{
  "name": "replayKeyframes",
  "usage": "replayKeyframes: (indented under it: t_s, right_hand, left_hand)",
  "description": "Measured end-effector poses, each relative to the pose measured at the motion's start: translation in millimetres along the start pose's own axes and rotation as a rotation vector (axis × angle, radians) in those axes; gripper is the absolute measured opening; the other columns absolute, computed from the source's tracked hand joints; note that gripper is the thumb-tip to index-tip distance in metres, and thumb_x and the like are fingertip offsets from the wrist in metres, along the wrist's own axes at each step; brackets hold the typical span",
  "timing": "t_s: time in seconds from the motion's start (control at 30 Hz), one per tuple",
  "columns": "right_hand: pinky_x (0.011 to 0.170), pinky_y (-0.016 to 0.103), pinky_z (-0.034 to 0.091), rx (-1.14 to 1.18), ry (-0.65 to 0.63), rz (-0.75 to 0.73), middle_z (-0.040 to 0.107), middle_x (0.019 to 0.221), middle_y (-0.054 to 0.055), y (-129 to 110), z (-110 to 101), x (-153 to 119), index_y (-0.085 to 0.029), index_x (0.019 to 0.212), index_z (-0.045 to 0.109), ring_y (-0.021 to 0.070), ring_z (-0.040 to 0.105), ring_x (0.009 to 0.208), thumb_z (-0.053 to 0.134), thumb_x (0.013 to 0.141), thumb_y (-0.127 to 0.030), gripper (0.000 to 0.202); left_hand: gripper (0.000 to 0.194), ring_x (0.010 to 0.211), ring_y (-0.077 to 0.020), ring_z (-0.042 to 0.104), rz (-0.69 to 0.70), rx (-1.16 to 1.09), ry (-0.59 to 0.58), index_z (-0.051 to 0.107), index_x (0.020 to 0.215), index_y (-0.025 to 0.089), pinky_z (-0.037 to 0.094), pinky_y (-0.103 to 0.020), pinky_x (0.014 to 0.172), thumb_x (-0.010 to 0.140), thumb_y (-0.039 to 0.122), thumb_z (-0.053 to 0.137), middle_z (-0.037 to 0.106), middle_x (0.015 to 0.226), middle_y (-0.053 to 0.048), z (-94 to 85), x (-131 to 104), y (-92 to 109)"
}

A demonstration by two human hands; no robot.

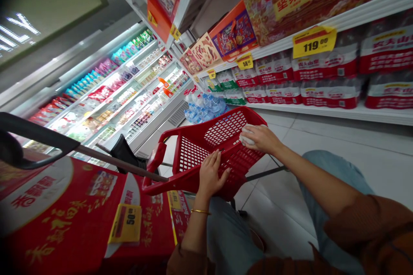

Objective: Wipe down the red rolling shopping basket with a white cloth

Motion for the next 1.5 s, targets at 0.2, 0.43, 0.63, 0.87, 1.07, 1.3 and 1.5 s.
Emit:
replayKeyframes:
  t_s: [0.2, 0.43, 0.63, 0.87, 1.07, 1.3, 1.5]
  right_hand:
    - [0.085, 0.034, 0.054, 0.015, -0.035, 0.069, 0.070, 0.115, 0.011, 9.7, -7.2, 1.4, -0.022, 0.108, 0.071, 0.0236, 0.067, 0.106, 0.055, 0.090, -0.034, 0.027]
    - [0.100, 0.040, 0.047, 0.100, 0.043, 0.122, 0.063, 0.130, 0.011, -63.4, -3.1, 27.0, -0.025, 0.121, 0.065, 0.0259, 0.057, 0.122, 0.058, 0.089, -0.033, 0.034]
    - [0.098, 0.050, 0.044, 0.133, -0.050, 0.076, 0.065, 0.127, 0.013, -93.7, 25.0, 26.0, -0.022, 0.119, 0.066, 0.0305, 0.062, 0.111, 0.062, 0.084, -0.035, 0.037]
    - [0.098, 0.054, 0.040, 0.121, -0.108, 0.002, 0.065, 0.126, 0.013, -81.6, 19.3, 16.5, -0.023, 0.117, 0.066, 0.0311, 0.063, 0.105, 0.064, 0.083, -0.037, 0.037]
    - [0.099, 0.052, 0.041, 0.104, -0.117, -0.025, 0.065, 0.127, 0.013, -61.0, 22.3, 10.8, -0.023, 0.120, 0.066, 0.0317, 0.060, 0.113, 0.066, 0.081, -0.036, 0.041]
    - [0.093, 0.040, 0.047, 0.106, -0.147, 0.052, 0.067, 0.121, 0.009, -10.6, 12.2, 5.8, -0.024, 0.115, 0.068, 0.0251, 0.064, 0.107, 0.064, 0.082, -0.034, 0.035]
    - [0.068, 0.027, 0.047, 0.087, -0.280, 0.149, 0.069, 0.113, 0.005, 6.3, 0.7, 15.3, -0.026, 0.109, 0.070, 0.0172, 0.067, 0.082, 0.059, 0.085, -0.039, 0.030]
  left_hand:
    - [0.058, 0.132, -0.0297, 0.050, -0.010, -0.011, 0.010, 0.045, 0.141, 0.013, 0.040, -0.050, 0.110, 0.091, 0.042, 0.053, 0.053, 0.142, -0.017, 0.3, 0.1, 0.6]
    - [0.056, 0.132, -0.0300, 0.050, -0.002, -0.032, 0.042, 0.044, 0.141, 0.013, 0.041, -0.051, 0.109, 0.091, 0.038, 0.053, 0.054, 0.141, -0.017, 0.6, -1.9, 1.6]
    - [0.052, 0.130, -0.0301, 0.051, -0.003, -0.036, 0.034, 0.049, 0.136, 0.012, 0.042, -0.050, 0.109, 0.090, 0.037, 0.055, 0.056, 0.138, -0.018, -0.9, -6.6, 1.5]
    - [0.058, 0.130, -0.0301, 0.051, 0.013, -0.041, 0.033, 0.041, 0.143, 0.012, 0.042, -0.050, 0.108, 0.091, 0.036, 0.054, 0.054, 0.141, -0.017, -2.3, -7.0, 2.9]
    - [0.060, 0.131, -0.0300, 0.050, 0.021, -0.036, 0.023, 0.037, 0.146, 0.014, 0.042, -0.050, 0.108, 0.092, 0.036, 0.052, 0.051, 0.144, -0.016, -3.4, -5.3, 3.3]
    - [0.061, 0.133, -0.0299, 0.049, 0.015, -0.036, 0.010, 0.037, 0.147, 0.016, 0.042, -0.051, 0.108, 0.092, 0.036, 0.052, 0.052, 0.143, -0.015, -2.4, -3.8, 0.9]
    - [0.060, 0.132, -0.0285, 0.050, 0.044, -0.051, 0.020, 0.038, 0.146, 0.015, 0.043, -0.048, 0.109, 0.091, 0.034, 0.052, 0.054, 0.142, -0.015, -1.8, -1.5, -1.1]
Point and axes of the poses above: each hand's wrist, its own x-axis towards the middle knuckle, its own z-axis out of the palm, y = z × x, the point moved 6 cm from there along x, towards the middle knuckle
